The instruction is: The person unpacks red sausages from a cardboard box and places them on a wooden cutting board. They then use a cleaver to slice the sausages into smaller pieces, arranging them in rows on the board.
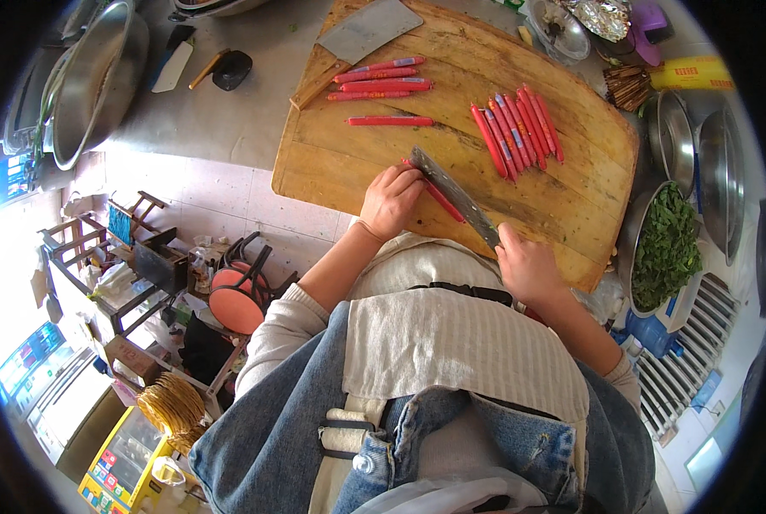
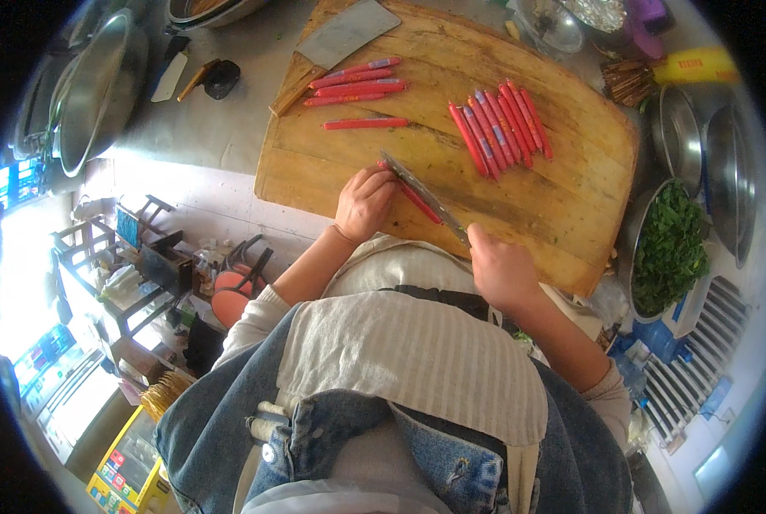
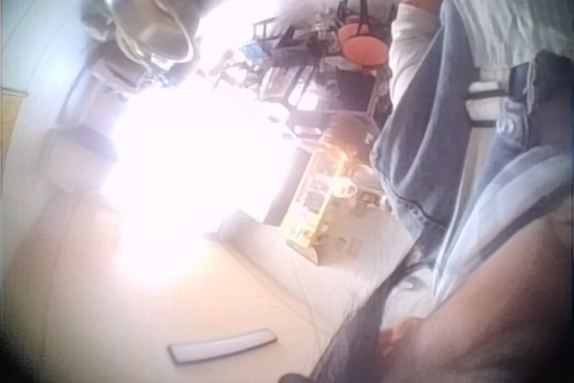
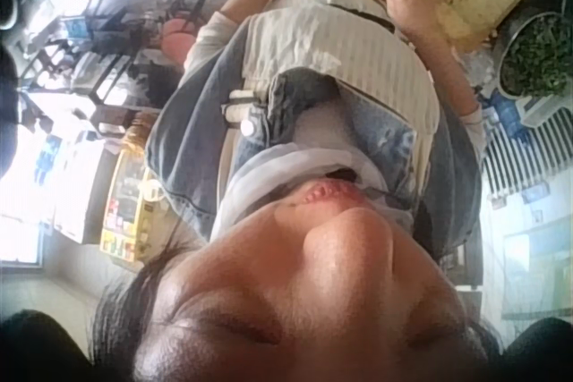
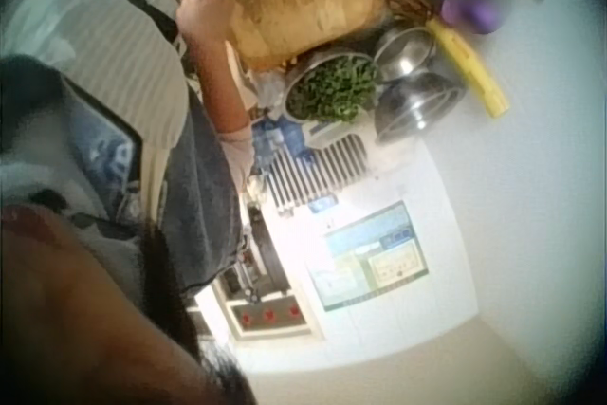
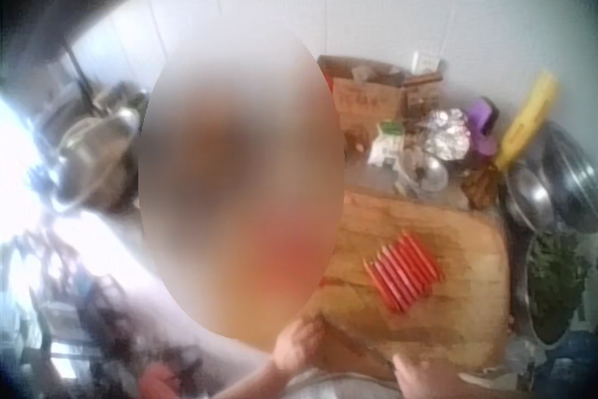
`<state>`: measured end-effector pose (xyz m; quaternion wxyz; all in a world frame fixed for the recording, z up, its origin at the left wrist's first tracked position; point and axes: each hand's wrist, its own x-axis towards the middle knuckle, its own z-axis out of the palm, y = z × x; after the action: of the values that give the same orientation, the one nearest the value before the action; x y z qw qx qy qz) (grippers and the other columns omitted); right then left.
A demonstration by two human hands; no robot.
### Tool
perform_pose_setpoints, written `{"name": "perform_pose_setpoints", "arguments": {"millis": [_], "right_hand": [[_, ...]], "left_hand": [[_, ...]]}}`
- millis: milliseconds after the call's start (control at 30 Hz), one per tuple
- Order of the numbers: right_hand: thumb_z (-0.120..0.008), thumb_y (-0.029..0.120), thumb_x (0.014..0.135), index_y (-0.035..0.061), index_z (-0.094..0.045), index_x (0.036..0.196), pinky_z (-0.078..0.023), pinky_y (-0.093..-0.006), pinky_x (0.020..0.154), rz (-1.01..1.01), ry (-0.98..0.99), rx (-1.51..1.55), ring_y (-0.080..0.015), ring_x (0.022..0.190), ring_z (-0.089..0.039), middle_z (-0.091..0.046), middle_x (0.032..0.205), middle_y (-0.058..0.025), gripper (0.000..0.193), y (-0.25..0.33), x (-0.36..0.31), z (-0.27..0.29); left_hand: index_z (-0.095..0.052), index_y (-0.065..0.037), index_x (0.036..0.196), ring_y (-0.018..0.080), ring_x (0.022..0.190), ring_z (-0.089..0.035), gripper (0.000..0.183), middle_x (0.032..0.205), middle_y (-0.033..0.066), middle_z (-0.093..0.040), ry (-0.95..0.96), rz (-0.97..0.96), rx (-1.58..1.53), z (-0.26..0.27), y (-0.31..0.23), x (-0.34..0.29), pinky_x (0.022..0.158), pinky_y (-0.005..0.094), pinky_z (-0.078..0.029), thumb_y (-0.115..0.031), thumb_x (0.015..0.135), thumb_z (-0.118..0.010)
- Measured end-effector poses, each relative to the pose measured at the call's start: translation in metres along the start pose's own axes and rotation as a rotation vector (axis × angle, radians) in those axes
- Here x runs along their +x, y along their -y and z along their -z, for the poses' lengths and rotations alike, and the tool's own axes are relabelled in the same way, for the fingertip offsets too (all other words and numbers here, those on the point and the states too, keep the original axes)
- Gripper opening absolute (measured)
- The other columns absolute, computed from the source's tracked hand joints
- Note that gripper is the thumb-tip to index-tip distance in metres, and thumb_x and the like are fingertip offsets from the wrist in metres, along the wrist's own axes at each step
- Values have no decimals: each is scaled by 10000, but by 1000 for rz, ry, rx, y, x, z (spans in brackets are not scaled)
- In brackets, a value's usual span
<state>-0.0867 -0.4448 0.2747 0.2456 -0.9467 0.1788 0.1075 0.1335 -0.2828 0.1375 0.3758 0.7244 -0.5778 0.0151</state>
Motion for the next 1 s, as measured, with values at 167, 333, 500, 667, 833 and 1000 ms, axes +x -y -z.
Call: {"name": "perform_pose_setpoints", "arguments": {"millis": [167, 333, 500, 667, 833, 1000], "right_hand": [[-557, 53, 882, 63, -458, 982, -477, -533, 563, -1, 52, -30, -412, 667, -649, -643, 742, -181, 141, 8, 10, 7], [-528, 18, 858, 36, -435, 1048, -469, -565, 586, -48, 230, -61, -444, 684, -645, -644, 735, -214, 212, 21, 21, 22], [-516, -12, 836, 12, -426, 1070, -465, -592, 634, -72, 334, -49, -473, 730, -645, -652, 751, -242, 252, 33, 34, 34], [-514, -38, 820, 3, -420, 1075, -466, -596, 650, -103, 372, -60, -477, 754, -649, -659, 768, -251, 275, 39, 44, 33], [-520, 0, 858, -27, -422, 1109, -453, -598, 595, -37, 349, -104, -460, 684, -636, -640, 709, -240, 271, 40, 52, 28], [-515, -20, 846, -39, -421, 1096, -459, -602, 621, -32, 333, -113, -474, 719, -638, -637, 730, -266, 269, 42, 50, 38]], "left_hand": [[-681, -46, 988, 261, 1068, -620, 227, 1116, 71, -661, 8, 34, -20, -1, 2, 0, 905, 392, -533, -102, 776, -623], [-678, -42, 978, 269, 1051, -620, 229, 1096, 72, -658, 2, 49, -41, -2, 2, 1, 902, 391, -535, -89, 756, -644], [-679, -37, 966, 276, 1067, -619, 217, 1092, 75, -657, 13, 71, -72, -1, 2, 1, 913, 392, -537, -76, 754, -656], [-680, -38, 950, 279, 1112, -620, 187, 1079, 77, -660, 7, 65, -83, -2, 5, 2, 931, 395, -539, -68, 767, -662], [-679, -44, 941, 281, 1114, -623, 176, 1063, 73, -663, -14, 61, -87, -4, 6, 1, 927, 394, -541, -71, 768, -671], [-677, -50, 918, 278, 1099, -627, 145, 1058, 67, -664, -27, 34, -53, -4, 7, 1, 913, 387, -546, -76, 776, -658]]}}
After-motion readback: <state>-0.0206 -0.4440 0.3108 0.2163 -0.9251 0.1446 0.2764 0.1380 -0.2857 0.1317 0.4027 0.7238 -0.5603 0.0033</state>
